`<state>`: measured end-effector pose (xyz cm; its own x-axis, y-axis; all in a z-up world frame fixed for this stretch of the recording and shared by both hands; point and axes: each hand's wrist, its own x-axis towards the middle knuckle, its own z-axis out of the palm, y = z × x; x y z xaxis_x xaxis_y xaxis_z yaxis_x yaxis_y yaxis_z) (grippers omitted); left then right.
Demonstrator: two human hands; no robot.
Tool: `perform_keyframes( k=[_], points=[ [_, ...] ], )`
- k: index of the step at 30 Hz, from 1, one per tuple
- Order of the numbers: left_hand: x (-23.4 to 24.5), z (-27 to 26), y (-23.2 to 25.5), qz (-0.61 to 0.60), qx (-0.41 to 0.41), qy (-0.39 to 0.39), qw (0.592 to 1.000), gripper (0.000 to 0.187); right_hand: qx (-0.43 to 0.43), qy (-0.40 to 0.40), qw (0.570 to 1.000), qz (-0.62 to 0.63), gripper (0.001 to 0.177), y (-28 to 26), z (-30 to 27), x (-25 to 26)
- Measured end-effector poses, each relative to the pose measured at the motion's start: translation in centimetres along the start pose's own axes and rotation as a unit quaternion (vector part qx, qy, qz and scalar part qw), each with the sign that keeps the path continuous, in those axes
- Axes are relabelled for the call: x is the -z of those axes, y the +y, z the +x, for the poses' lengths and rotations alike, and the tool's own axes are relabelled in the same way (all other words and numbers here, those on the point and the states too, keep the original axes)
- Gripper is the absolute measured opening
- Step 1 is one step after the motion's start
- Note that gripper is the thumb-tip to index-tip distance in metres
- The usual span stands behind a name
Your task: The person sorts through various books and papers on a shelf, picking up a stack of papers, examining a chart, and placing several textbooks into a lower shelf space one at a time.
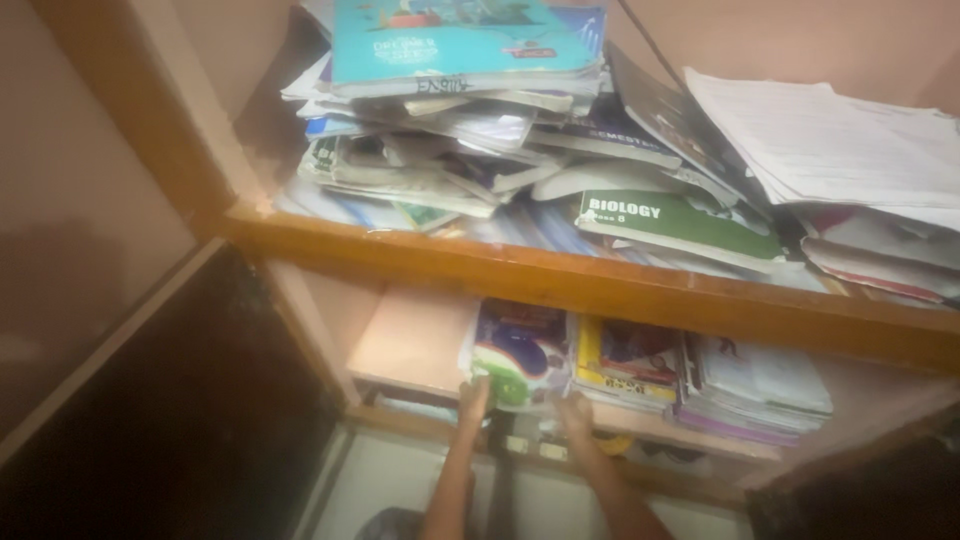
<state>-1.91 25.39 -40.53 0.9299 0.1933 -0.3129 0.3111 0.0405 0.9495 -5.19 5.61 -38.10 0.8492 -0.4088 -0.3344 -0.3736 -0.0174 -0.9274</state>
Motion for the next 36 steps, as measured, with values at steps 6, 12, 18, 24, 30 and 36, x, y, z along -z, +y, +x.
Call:
perform_keyframes(
  k=[6,12,18,24,30,36],
  points=[
    [-0.3,-0.3,-1.6,-0.119,-0.123,-0.229,0.958,0.092,-0.083,-0.142,0.986,-0.017,0.102,0.7,0.1,0.1],
    [-3.2,2.4,0.7,0.149,0.011,-0.172,0.974,0.086,-0.012,-0.177,0.984,-0.02,0.09,1.9,0.2,2.1],
    [-5.9,2.0,0.2,0.025,0.02,-0.231,0.972,0.098,-0.016,-0.155,0.987,-0.049,0.101,1.7,0.7,2.6],
    [-5.6,3.0,1.5,0.218,-0.013,-0.25,0.943,0.109,0.018,-0.152,0.987,0.055,0.088,1.3,2.1,3.2],
    [-7.3,1.6,3.2,0.411,-0.055,-0.162,0.895,0.118,0.153,-0.15,0.975,0.058,0.073,1.4,3.9,3.7],
    [-9.0,1.1,4.7,0.319,-0.063,-0.234,0.916,0.106,0.099,-0.119,0.984,0.091,0.077,1.2,5.0,4.3]
  ],
)
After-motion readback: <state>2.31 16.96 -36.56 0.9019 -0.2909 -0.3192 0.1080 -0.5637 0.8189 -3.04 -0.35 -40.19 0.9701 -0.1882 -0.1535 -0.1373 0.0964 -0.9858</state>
